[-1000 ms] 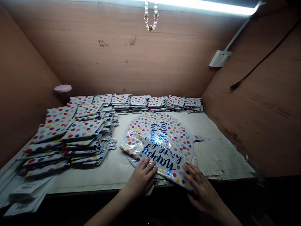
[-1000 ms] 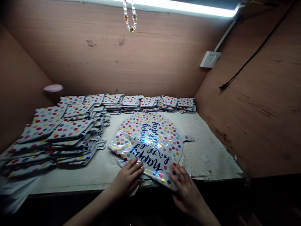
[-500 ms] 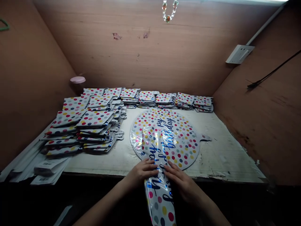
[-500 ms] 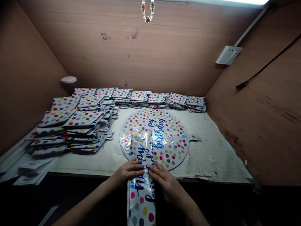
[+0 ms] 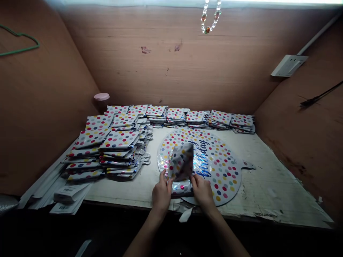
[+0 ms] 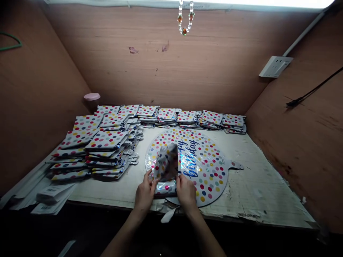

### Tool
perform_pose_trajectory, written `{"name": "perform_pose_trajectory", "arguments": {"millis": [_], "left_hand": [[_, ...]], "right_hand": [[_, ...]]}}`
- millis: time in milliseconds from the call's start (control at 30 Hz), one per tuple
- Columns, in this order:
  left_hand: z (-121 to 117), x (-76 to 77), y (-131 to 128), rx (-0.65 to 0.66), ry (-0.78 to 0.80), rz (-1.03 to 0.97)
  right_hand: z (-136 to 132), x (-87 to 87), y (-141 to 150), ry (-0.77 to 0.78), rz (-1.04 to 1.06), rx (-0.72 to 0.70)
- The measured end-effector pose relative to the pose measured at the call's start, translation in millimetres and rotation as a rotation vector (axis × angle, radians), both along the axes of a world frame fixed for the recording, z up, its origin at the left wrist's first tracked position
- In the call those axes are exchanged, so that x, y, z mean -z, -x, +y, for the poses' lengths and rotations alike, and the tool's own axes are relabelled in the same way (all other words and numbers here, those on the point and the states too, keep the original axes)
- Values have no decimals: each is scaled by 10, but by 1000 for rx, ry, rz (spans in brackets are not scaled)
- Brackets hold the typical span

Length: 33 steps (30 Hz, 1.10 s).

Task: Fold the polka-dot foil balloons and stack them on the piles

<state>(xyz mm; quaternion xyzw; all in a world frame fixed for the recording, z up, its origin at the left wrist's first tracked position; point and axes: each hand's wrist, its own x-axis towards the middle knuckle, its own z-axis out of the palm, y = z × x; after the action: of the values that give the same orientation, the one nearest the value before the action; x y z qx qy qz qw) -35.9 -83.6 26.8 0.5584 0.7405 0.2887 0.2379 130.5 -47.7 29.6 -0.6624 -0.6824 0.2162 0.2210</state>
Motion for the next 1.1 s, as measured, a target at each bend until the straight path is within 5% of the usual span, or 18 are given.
{"name": "perform_pose_trajectory", "arguments": {"millis": [133,233,333,433,533,733,933,1100], "left_hand": [[185,-33,-110,-41,-63,332],[270,13,-86,272,-247,493],[353,107,-13,541,-250,545],[413,166,60,604,-233,585],[401,100,149,727,-205,572],[-26,-148,384,1051,-124,514],[-307,-78,476,1015,-251,333],[-161,20,337,481,-206,-31]], "right_hand": [[11,-15,163,71,-204,150],[-42,54,217,29,-198,168],[-144,116,188,-173,-160,137],[-267,88,24,-401,-241,-137],[-372,54,-237,-434,-375,-499],[-626,195,-634,-598,-395,-757],[-622,212,-684,-513,35,-773],[-361,242,-497,-311,230,-279]]}}
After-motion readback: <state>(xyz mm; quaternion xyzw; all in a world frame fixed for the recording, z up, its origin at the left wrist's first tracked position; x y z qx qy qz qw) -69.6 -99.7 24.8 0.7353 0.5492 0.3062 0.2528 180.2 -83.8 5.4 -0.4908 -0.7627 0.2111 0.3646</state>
